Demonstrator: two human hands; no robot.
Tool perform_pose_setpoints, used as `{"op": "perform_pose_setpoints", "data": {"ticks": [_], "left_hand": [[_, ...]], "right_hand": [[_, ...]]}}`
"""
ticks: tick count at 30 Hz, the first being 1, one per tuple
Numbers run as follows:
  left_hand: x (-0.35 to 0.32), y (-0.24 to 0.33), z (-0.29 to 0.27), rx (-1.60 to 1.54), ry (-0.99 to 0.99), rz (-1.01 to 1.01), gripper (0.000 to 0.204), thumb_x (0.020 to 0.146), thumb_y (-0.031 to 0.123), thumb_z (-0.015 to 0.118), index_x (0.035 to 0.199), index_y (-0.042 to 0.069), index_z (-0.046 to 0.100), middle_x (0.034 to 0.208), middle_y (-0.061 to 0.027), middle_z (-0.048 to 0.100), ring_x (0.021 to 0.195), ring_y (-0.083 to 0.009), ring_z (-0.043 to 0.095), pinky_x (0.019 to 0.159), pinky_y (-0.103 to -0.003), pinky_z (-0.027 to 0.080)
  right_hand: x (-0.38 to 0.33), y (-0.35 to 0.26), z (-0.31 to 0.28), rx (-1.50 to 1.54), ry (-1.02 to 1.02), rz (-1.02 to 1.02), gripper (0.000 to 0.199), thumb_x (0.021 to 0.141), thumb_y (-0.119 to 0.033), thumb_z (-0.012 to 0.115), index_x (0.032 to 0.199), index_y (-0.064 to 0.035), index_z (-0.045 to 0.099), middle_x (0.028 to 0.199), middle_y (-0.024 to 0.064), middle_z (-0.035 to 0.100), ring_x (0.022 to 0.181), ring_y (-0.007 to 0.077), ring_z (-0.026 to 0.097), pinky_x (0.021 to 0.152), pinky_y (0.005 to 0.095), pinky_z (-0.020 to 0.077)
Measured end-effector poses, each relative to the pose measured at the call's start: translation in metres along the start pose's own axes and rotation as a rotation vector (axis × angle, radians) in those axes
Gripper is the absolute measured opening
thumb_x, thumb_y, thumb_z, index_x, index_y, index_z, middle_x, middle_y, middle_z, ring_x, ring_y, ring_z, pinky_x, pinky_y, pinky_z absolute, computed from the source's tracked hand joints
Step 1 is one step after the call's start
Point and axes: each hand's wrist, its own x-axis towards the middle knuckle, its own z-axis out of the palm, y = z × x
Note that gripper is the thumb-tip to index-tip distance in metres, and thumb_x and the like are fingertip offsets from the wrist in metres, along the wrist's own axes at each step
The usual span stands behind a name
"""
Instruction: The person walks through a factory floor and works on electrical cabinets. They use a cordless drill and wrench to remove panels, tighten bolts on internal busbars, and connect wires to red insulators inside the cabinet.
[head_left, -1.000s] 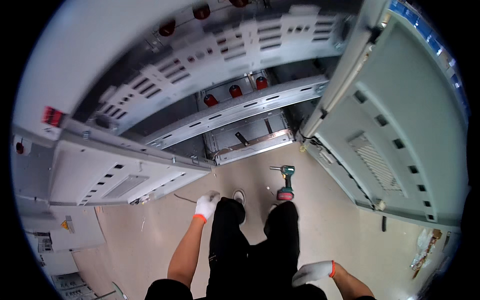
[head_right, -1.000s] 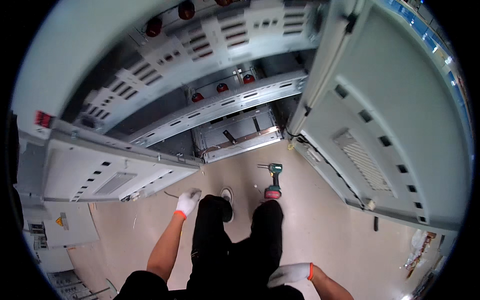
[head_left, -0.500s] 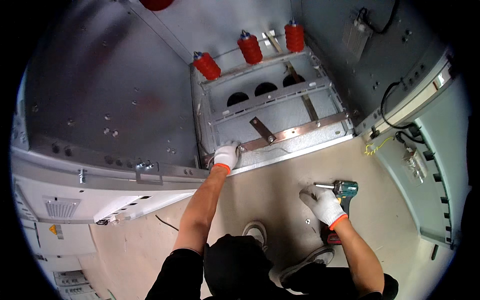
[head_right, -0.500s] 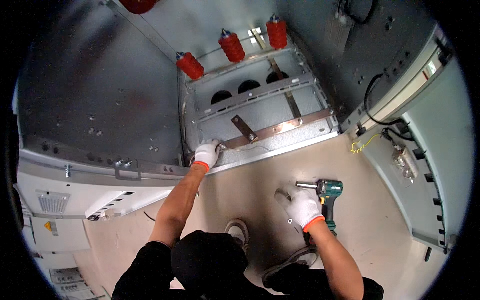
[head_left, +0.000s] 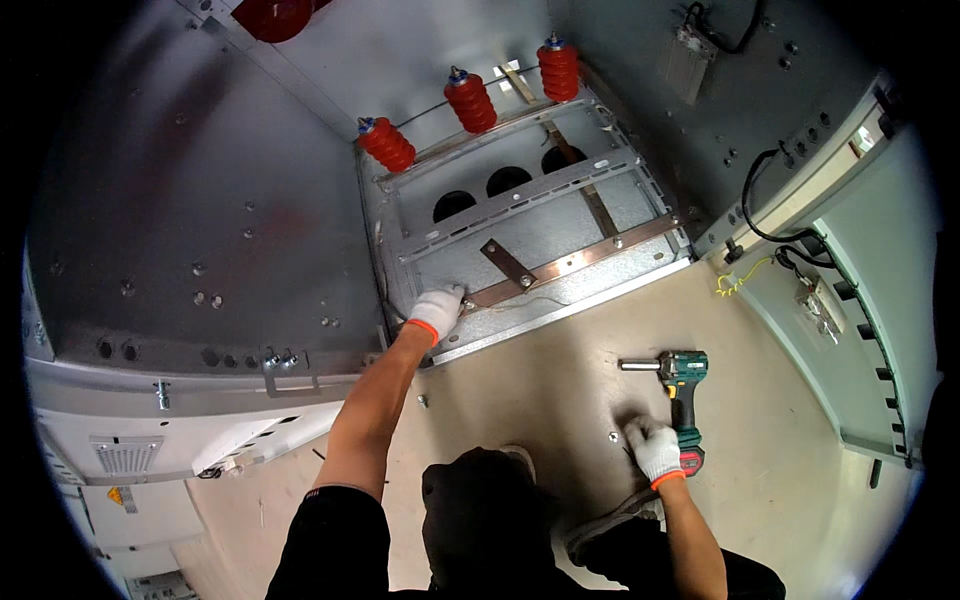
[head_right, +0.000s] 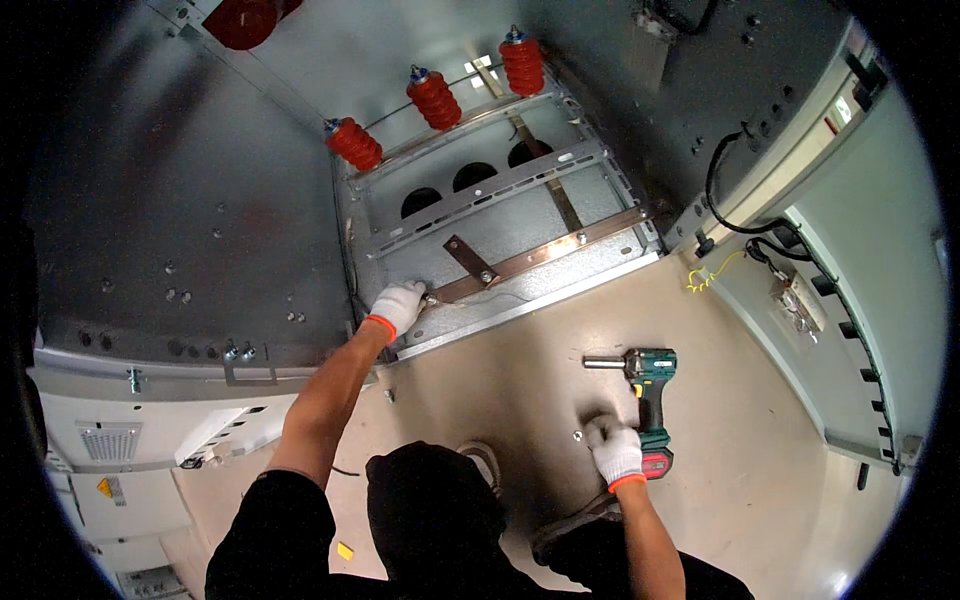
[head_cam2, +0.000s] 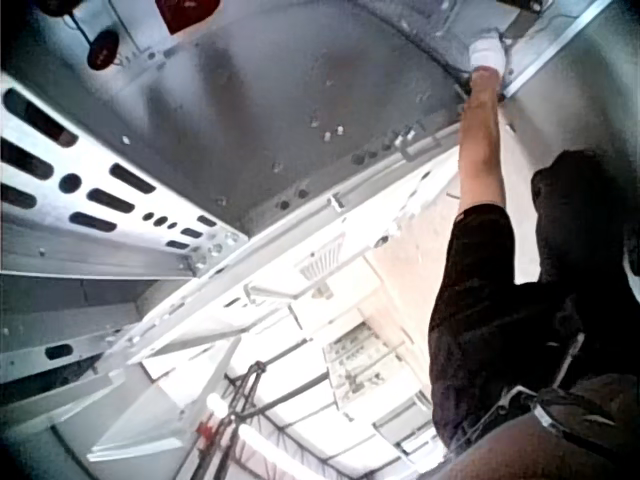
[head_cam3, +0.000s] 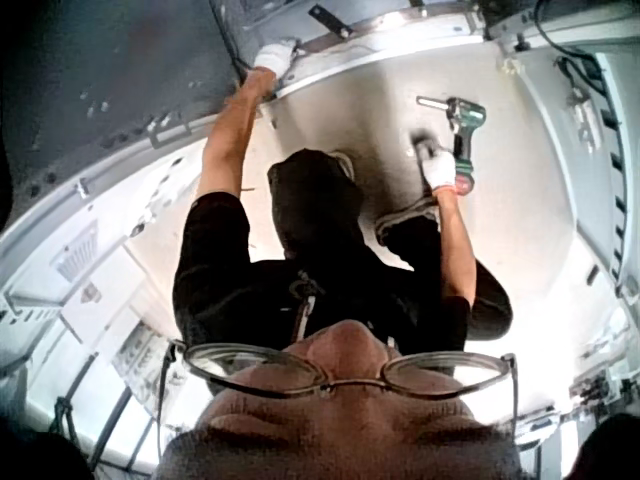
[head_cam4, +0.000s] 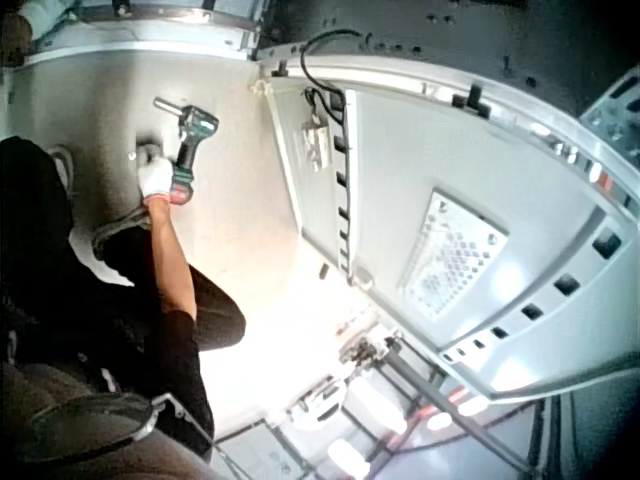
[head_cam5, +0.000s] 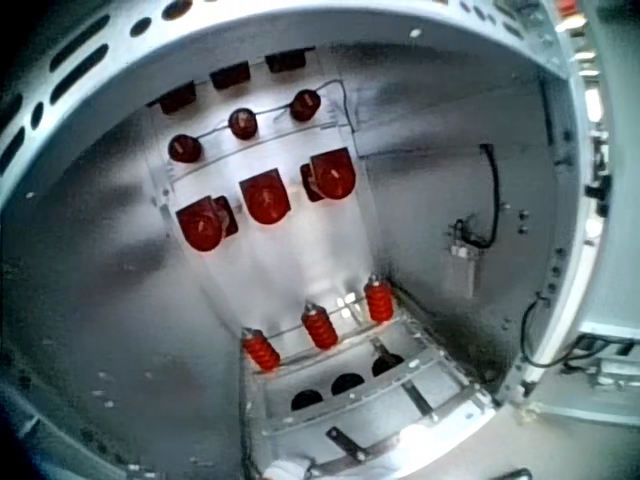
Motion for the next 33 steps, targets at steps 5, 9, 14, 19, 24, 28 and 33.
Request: {"op": "perform_pose_setpoints", "data": {"ticks": [5,9,14,19,24,28,33], "left_hand": [[-0.010,0.000,-0.005,-0.030,-0.088,-0.051,0.026,0.091,0.024,0.056,0.104,0.002,0.062,0.104,-0.0225,0.066,0.097,-0.0409,0.064,0.085,-0.050,0.050],[-0.018,0.018,-0.009,-0.089,0.097,-0.077,0.023,0.088,0.023,0.060,0.101,0.005,0.064,0.103,-0.0200,0.065,0.099,-0.0398,0.062,0.084,-0.050,0.050],[-0.053,0.051,0.001,-0.333,0.392,-0.435,0.025,0.087,0.027,0.063,0.102,0.008,0.069,0.099,-0.0181,0.066,0.103,-0.0389,0.061,0.087,-0.050,0.048],[-0.045,0.077,0.055,-1.408,0.193,-0.868,0.026,0.095,0.031,0.062,0.089,0.006,0.067,0.075,-0.0104,0.066,0.074,-0.0257,0.065,0.066,-0.040,0.052],[0.005,0.071,0.099,-2.357,0.176,-0.887,0.021,0.097,0.027,0.061,0.084,0.010,0.060,0.078,-0.0080,0.065,0.067,-0.0148,0.061,0.053,-0.027,0.046],[0.022,0.124,0.036,-1.981,0.385,-1.213,0.025,0.096,0.030,0.063,0.097,0.005,0.065,0.090,-0.0094,0.066,0.070,-0.0194,0.060,0.061,-0.033,0.051],[0.020,0.110,0.048,-2.164,0.461,-1.247,0.030,0.096,0.029,0.061,0.075,0.006,0.061,0.066,-0.0080,0.058,0.048,-0.0186,0.051,0.043,-0.035,0.042]], "right_hand": [[0.033,0.043,-0.016,-0.508,0.734,0.032,0.047,0.085,-0.031,0.065,0.121,-0.0035,0.054,0.101,0.0216,0.065,0.092,0.0396,0.063,0.084,0.0489,0.0501],[0.065,0.086,-0.022,0.105,0.163,0.445,0.050,0.074,-0.031,0.070,0.113,-0.0005,0.064,0.097,0.0190,0.071,0.091,0.0337,0.068,0.085,0.0417,0.0520],[0.078,0.099,-0.015,0.598,-0.028,0.323,0.048,0.068,-0.019,0.077,0.109,0.0022,0.067,0.098,0.0092,0.071,0.085,0.0186,0.064,0.079,0.0328,0.0519],[0.060,0.065,-0.005,0.641,-0.071,0.334,0.045,0.070,-0.015,0.076,0.110,0.0021,0.066,0.100,0.0091,0.070,0.085,0.0187,0.064,0.080,0.0334,0.0522],[0.065,0.070,0.006,0.538,-0.085,0.255,0.044,0.072,-0.017,0.077,0.110,0.0019,0.066,0.102,0.0097,0.071,0.089,0.0195,0.065,0.083,0.0337,0.0516],[0.063,0.112,0.017,0.496,-0.015,0.319,0.047,0.072,-0.017,0.077,0.113,0.0027,0.065,0.105,0.0112,0.071,0.092,0.0220,0.066,0.086,0.0341,0.0509],[0.062,0.094,0.018,0.474,-0.008,0.318,0.049,0.071,-0.015,0.077,0.116,0.0017,0.064,0.106,0.0097,0.070,0.094,0.0213,0.065,0.088,0.0328,0.0500]]}}
